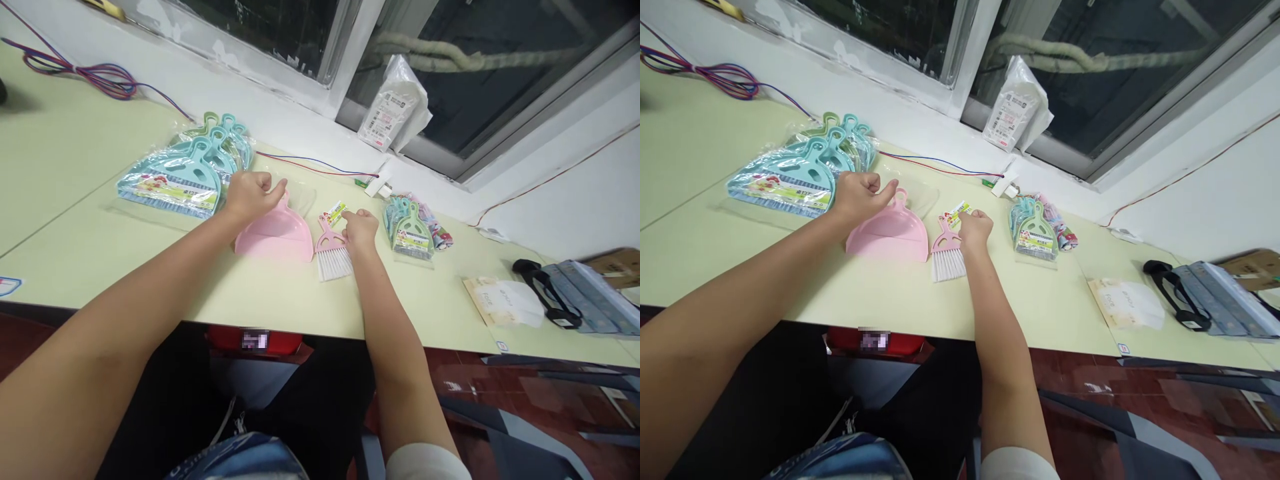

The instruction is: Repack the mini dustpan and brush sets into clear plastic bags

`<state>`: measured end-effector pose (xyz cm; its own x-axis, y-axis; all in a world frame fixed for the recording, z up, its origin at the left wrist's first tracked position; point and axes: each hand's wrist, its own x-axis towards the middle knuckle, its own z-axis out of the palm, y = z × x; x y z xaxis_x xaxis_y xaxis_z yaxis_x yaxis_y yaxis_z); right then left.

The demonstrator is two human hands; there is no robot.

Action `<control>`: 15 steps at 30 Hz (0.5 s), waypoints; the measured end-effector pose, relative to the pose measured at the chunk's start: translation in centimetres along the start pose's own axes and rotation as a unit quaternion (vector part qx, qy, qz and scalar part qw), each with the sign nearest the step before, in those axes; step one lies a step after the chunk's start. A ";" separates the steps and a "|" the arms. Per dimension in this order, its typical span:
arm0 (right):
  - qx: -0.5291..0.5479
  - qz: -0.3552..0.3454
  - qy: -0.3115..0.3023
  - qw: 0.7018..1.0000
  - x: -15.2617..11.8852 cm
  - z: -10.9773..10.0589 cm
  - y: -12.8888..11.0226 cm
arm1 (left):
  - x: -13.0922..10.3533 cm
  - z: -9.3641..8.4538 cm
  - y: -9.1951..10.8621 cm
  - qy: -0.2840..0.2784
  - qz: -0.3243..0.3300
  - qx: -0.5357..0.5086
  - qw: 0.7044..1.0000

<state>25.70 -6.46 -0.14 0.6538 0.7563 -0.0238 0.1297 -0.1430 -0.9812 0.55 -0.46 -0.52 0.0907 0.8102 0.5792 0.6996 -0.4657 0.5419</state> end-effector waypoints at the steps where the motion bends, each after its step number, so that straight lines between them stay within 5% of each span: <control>1: -0.001 0.001 -0.004 1.000 0.0 0.1 0.1 | 0.1 0.1 -0.1 -0.021 0.017 0.000 1.000; 5: -0.071 -0.063 -0.024 0.995 0.3 0.4 0.8 | 0.1 0.6 -0.6 -0.066 0.086 -0.007 0.994; 10: -0.134 -0.183 0.020 0.974 1.1 0.1 1.6 | 0.0 0.3 -1.2 -0.011 0.069 -0.024 0.997; 15: -0.100 -0.143 -0.003 0.985 1.7 -0.9 1.8 | 0.3 -0.2 -1.4 -0.007 0.100 -0.042 0.994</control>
<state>27.76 -5.99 -1.74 0.5653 0.7875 0.2455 0.4524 -0.0471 -0.8906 -0.54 0.29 -0.95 0.2326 0.7029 0.6722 0.6045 -0.6459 0.4663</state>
